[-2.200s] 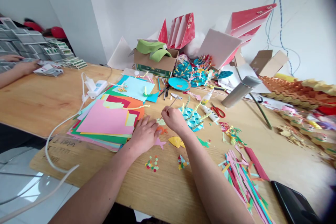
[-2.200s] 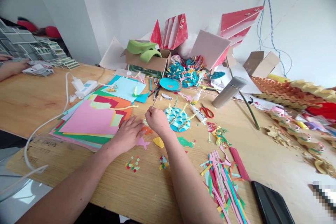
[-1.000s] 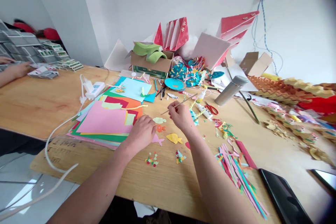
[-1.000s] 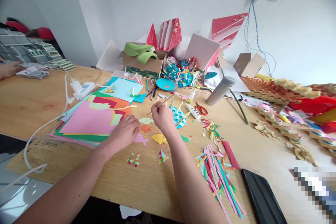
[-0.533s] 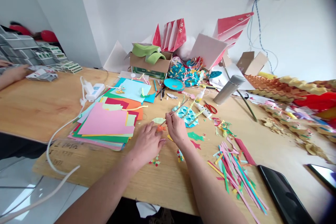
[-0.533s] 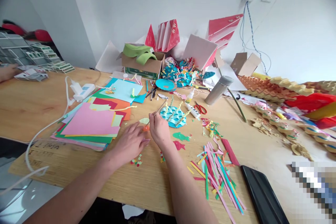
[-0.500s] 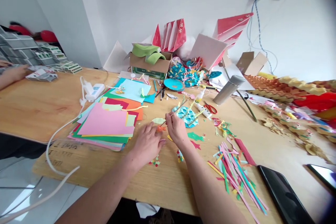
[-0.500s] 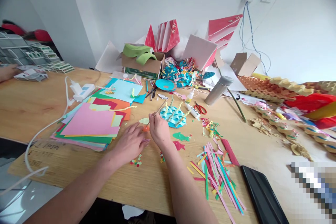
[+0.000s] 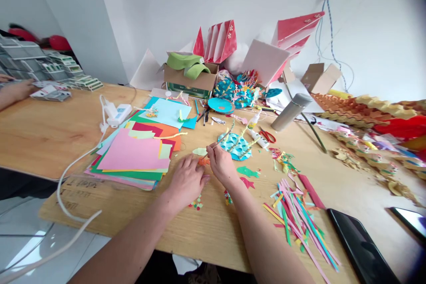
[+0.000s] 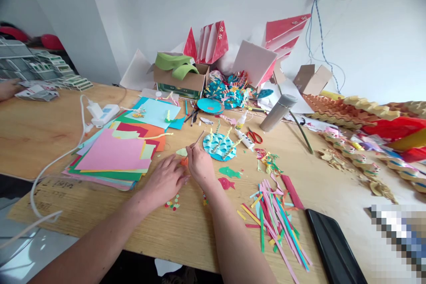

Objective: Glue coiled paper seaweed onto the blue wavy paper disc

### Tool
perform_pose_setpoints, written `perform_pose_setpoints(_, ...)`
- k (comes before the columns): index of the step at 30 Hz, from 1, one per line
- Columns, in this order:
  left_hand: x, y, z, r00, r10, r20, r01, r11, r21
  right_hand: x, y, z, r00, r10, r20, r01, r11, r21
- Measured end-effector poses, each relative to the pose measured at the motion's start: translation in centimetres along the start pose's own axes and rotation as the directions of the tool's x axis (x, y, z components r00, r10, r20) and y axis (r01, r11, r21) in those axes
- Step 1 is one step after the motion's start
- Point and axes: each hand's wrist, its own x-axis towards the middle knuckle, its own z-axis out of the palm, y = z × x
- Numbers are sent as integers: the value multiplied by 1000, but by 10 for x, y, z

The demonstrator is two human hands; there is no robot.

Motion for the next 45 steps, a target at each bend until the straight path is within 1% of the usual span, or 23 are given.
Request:
perform_pose_setpoints(14,0,0,-1,1000,0,10,0,1000,-25,0,-1,1,1000,9,4,-8,999,-41)
perform_pose_setpoints(17,0,0,1,1000,1,7,-1,1000,-15,0,-2,0,1000,-8,-1,8,999,-43)
perform_pose_setpoints(20,0,0,1,1000,3,10,-3,1000,-1,0,-3,-1,1000,12,-7,-12,998,-55)
perform_pose_setpoints(27,1,1,-3,1000,-3,26,3,1000,-4,0,-3,-1,1000,13,-8,-13,999,-39)
perform_pose_setpoints(32,1,0,-1,1000,-8,22,8,1000,-9,0,-1,0,1000,9,-3,-9,1000,-7)
perform_pose_setpoints(45,-1,1,-2,1000,0,21,0,1000,-6,0,-2,-2,1000,18,-11,-19,999,-50)
